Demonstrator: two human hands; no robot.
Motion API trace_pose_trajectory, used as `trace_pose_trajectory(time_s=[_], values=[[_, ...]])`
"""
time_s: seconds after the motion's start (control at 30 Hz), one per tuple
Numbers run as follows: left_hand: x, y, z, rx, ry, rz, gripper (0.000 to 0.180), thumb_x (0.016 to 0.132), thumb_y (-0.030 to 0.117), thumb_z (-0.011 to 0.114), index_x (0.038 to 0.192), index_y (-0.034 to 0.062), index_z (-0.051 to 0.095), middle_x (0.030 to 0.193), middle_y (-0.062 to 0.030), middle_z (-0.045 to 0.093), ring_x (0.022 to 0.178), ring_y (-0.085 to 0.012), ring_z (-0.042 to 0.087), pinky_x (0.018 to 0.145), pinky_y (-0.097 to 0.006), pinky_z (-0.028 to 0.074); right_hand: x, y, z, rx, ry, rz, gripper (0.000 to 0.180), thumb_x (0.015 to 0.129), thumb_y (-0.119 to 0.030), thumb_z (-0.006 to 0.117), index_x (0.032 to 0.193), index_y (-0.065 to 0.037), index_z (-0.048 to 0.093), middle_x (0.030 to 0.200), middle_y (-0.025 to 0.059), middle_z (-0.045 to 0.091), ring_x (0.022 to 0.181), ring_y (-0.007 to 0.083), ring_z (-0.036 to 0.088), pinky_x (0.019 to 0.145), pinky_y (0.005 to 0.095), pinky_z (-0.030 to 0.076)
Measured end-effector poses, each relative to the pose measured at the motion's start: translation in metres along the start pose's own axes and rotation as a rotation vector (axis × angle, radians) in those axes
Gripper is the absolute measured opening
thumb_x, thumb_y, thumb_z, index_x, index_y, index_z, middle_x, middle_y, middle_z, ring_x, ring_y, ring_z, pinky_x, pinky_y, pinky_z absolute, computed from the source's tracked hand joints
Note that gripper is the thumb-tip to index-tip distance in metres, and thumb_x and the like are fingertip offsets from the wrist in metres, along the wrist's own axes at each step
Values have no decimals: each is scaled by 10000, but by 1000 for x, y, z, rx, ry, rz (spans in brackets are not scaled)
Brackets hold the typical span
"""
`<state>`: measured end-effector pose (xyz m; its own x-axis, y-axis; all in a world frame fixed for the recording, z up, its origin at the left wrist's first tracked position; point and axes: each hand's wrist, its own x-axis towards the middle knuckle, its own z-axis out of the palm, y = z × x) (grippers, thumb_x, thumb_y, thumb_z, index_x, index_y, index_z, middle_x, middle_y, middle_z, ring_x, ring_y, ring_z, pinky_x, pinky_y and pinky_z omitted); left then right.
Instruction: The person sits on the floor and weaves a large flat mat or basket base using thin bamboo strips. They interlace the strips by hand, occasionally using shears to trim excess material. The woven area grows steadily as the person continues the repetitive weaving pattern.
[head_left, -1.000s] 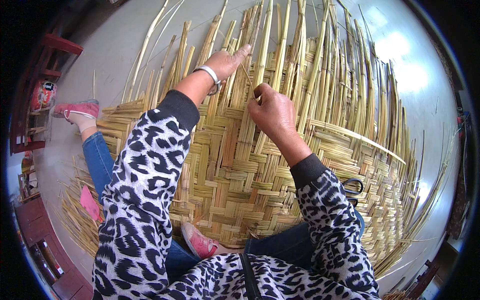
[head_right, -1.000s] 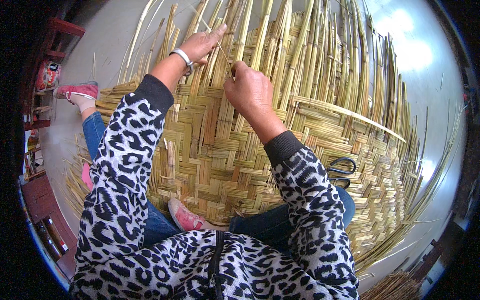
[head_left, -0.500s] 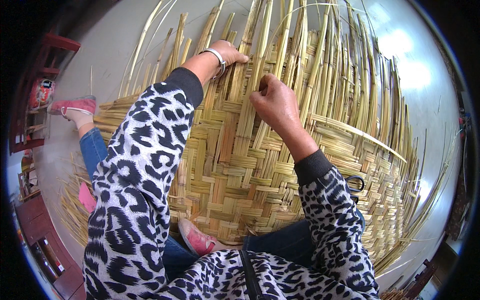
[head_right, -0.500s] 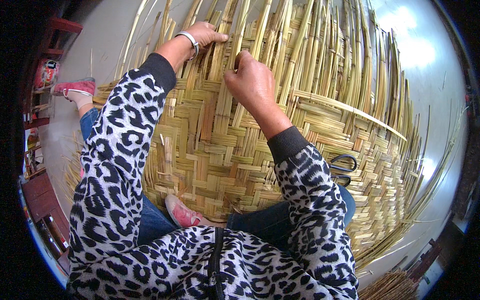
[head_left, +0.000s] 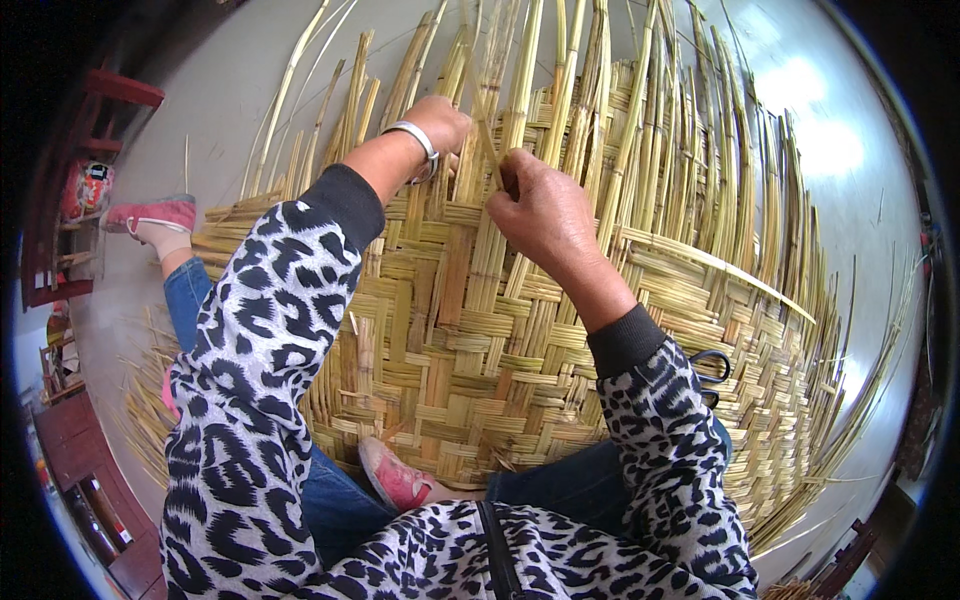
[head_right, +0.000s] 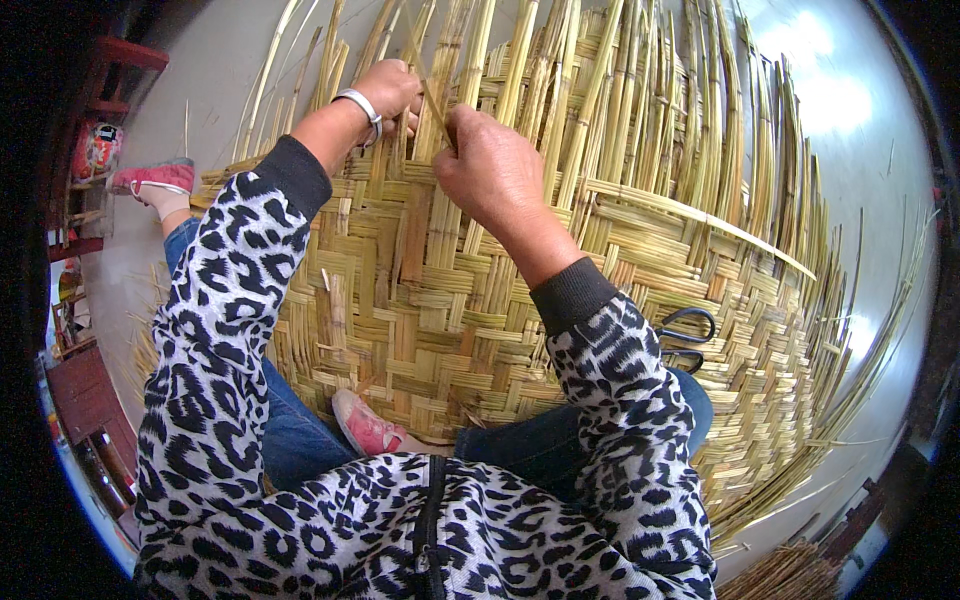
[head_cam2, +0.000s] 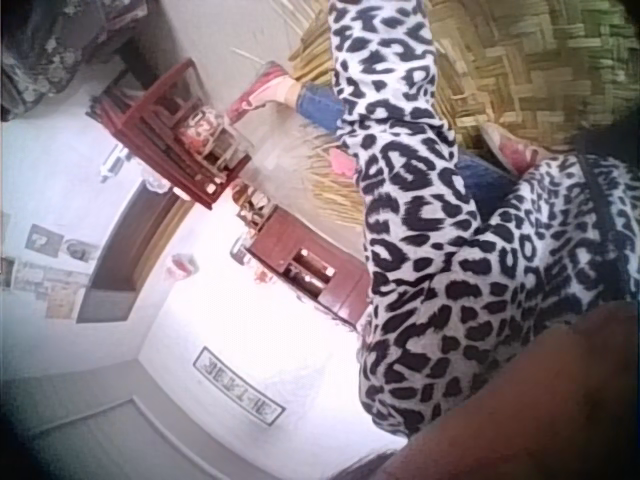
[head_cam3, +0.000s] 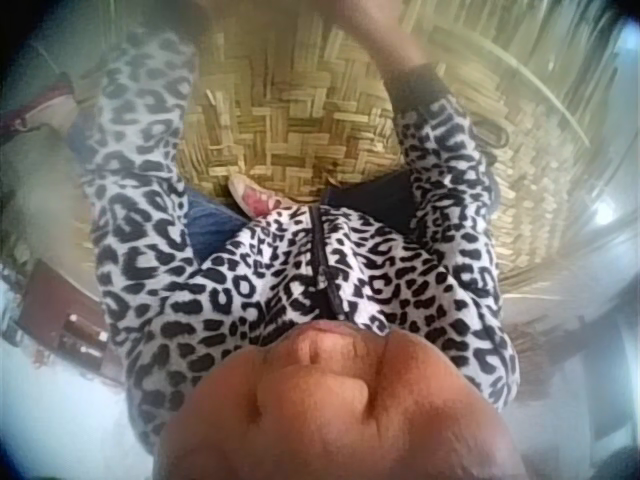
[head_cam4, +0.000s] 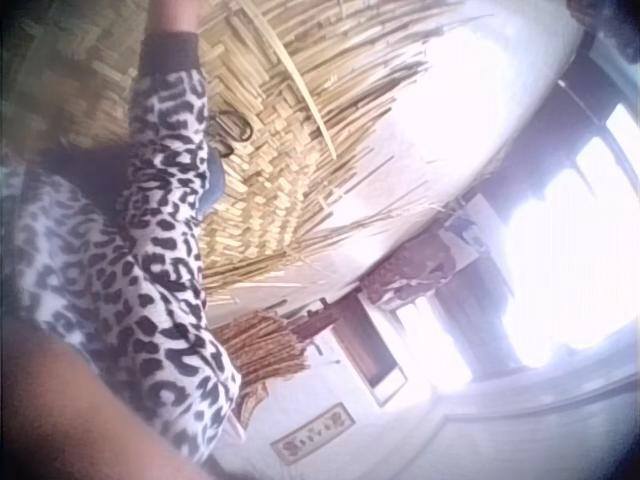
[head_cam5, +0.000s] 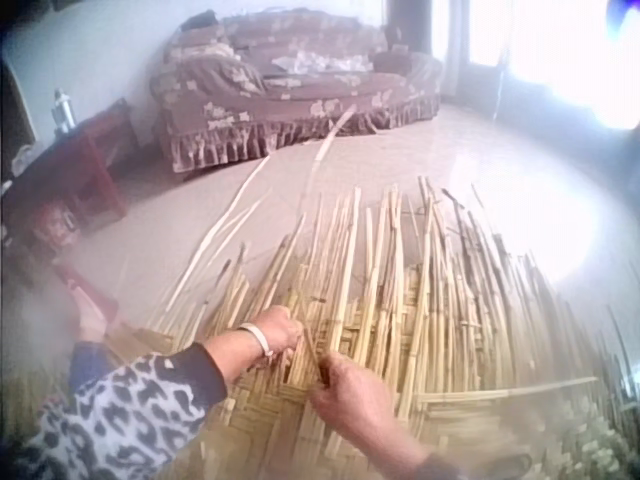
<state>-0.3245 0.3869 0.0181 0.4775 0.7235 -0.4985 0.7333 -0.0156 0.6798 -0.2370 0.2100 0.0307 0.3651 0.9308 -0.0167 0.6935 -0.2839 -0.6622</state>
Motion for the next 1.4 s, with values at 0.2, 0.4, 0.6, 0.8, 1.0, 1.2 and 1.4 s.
trace_pose_trajectory(time_s=[0.2,0.4,0.6,0.8,1.0,1.2,1.4], values=[[-6,-15,-6,-248,-82,-53,242,909,270,676,916,49,579,733,-35,617,563,-137,615,452,-302,495,2,-1,-1,23,-48,69,220,819,-202,603,976,-48,614,809,149,683,759,324,673,700,422,520],[-9,-38,0,-226,107,192,340,806,309,784,725,23,619,681,-50,618,554,-148,529,549,-330,449,3,0,-2,51,-86,94,250,818,-178,582,1011,-19,587,851,192,677,809,363,668,744,469,516],[-22,-48,11,-461,151,259,258,863,276,746,891,26,689,810,-35,695,635,-107,599,599,-262,481,2,6,7,49,5,99,243,830,-146,569,1035,-16,581,869,199,676,824,371,667,751,484,518],[-44,-49,5,-810,-172,289,230,887,241,721,1042,74,691,1068,-13,692,977,-82,616,775,-258,513,-3,8,25,-173,5,-82,198,912,-214,585,1078,-130,652,945,114,665,906,310,658,761,420,528],[-49,-66,3,-959,87,250,185,900,121,679,1084,99,670,1047,-1,683,928,-113,641,762,-280,556,-5,12,29,-182,19,-94,187,922,-206,570,1054,-129,677,938,81,630,961,281,629,787,418,517],[-71,-90,19,-397,530,147,141,854,72,656,977,70,727,864,-33,717,722,-106,654,639,-267,532,-8,17,32,-305,88,-217,178,876,-110,562,1009,-127,679,949,67,626,960,276,596,798,405,508],[-89,-101,25,-101,642,253,132,849,94,664,954,69,740,855,-47,736,729,-97,653,659,-260,514,-18,15,34,-452,18,-312,236,796,-61,591,998,-142,682,973,42,604,977,261,571,808,376,484]])
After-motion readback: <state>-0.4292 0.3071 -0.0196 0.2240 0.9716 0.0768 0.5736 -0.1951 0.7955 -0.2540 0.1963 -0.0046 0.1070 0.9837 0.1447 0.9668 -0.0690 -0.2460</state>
